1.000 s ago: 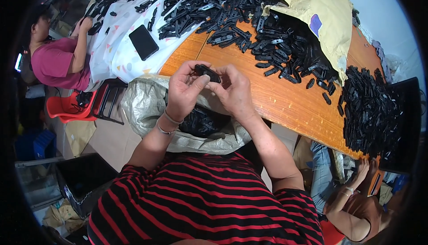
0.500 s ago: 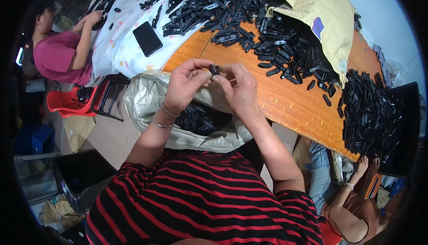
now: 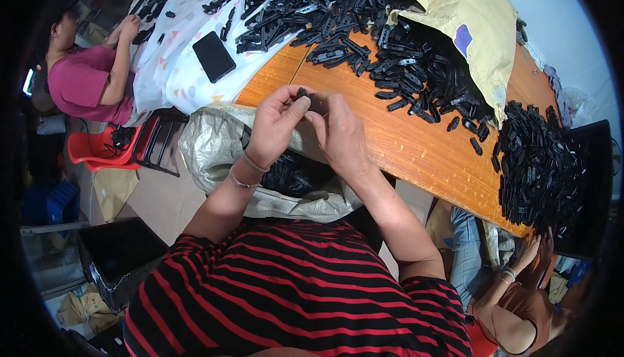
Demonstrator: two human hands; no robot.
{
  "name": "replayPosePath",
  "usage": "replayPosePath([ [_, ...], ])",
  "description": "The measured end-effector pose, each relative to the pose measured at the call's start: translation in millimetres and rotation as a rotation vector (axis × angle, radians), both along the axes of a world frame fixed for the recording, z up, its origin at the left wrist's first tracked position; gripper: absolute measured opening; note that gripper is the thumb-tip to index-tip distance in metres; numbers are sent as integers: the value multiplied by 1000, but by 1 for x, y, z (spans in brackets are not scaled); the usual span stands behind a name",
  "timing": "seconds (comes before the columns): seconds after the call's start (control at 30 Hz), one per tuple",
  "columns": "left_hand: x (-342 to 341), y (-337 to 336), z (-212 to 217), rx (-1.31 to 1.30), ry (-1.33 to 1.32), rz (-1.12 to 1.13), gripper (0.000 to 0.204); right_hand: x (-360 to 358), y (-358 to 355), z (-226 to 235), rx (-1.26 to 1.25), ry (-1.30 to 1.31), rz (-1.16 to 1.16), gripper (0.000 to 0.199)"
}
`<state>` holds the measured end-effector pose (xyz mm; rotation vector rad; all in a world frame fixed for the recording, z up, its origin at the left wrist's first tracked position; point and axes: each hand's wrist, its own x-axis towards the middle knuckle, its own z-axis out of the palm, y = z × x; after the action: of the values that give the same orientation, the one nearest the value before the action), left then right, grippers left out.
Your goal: Pick up small black plastic parts from the table, inspect them, and place them into a collection bag.
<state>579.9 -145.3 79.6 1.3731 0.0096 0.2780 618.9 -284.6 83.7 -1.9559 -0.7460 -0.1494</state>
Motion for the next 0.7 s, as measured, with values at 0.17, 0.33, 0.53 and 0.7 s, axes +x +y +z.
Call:
replayPosePath([
  [0.17, 1, 5, -8, 358, 17, 91, 16, -1, -5, -3, -193, 26, 44, 28],
  [0.33, 0, 25, -6, -84, 181, -183, 23, 20, -28, -2, -126, 239, 168, 23],
  [0.53, 6, 13, -2, -343, 189, -121, 26, 12, -20, 13, 191, 455, 79, 20],
  [0.7, 7, 12, -6, -241, 225, -59, 25, 17, -12, -2, 203, 233, -3, 20],
])
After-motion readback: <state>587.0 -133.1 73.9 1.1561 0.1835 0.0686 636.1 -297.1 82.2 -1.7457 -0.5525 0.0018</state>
